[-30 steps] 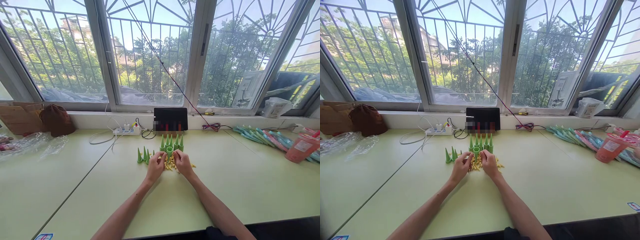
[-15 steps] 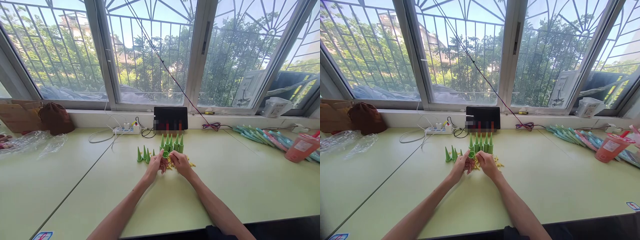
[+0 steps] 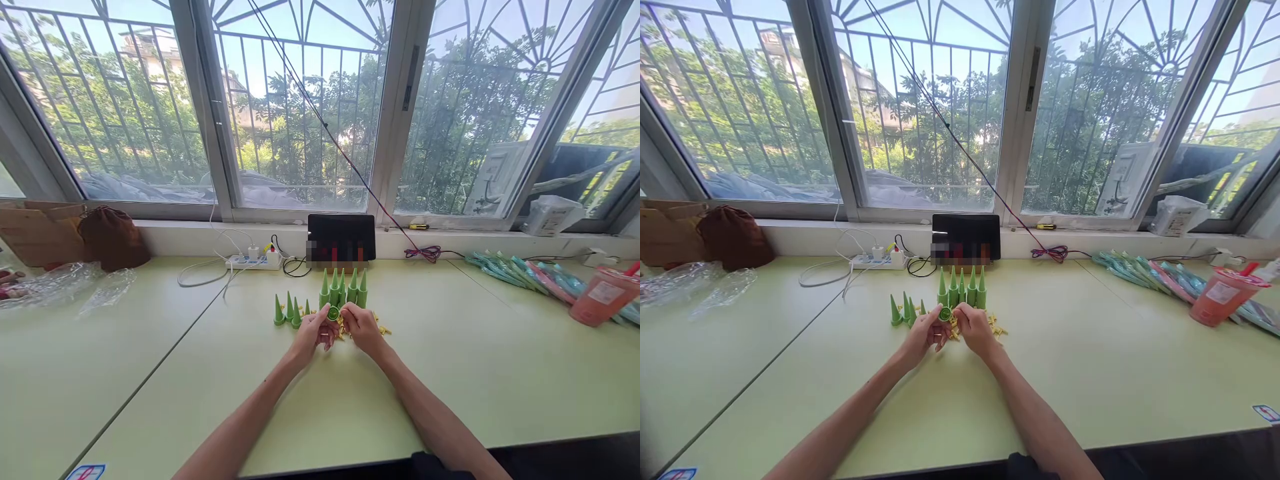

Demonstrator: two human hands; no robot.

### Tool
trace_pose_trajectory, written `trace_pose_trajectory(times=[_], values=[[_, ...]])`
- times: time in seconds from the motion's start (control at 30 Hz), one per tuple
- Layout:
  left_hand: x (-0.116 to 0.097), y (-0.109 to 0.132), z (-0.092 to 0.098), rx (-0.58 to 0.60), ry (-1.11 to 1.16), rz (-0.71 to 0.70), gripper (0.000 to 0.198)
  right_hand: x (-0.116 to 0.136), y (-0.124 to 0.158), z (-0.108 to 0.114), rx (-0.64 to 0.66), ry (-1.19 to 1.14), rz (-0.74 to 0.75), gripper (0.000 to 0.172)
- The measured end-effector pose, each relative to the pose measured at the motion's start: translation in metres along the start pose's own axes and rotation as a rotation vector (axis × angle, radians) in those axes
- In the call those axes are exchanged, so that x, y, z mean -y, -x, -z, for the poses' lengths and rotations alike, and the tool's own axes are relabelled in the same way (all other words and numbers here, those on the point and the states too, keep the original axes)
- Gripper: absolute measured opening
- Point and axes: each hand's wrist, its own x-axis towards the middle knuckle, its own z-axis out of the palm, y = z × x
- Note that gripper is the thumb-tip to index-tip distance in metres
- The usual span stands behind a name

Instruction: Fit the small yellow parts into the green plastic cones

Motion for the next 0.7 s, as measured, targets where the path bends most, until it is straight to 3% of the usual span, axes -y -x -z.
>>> trace_pose_trajectory(times=[0.17, 0.37, 0.7], values=[[0.0012, 0.0007, 0.0015, 0.072, -0.031, -0.027, 0.047, -0.0033, -0.0002, 0.0004, -0.012, 0.001, -0.014, 0.035], [-0.0003, 0.0022, 0.0054, 0.118, -0.218, -0.076, 0.045, -0.0049, -0.0006, 0.0016, -0.015, 0.017, -0.024, 0.036], [-0.0011, 0.0051, 0.0066, 0.106, -0.512, -0.172, 0.038, -0.0078, -0.0022, 0.0033, -0.025, 0.047, -0.036, 0.037]])
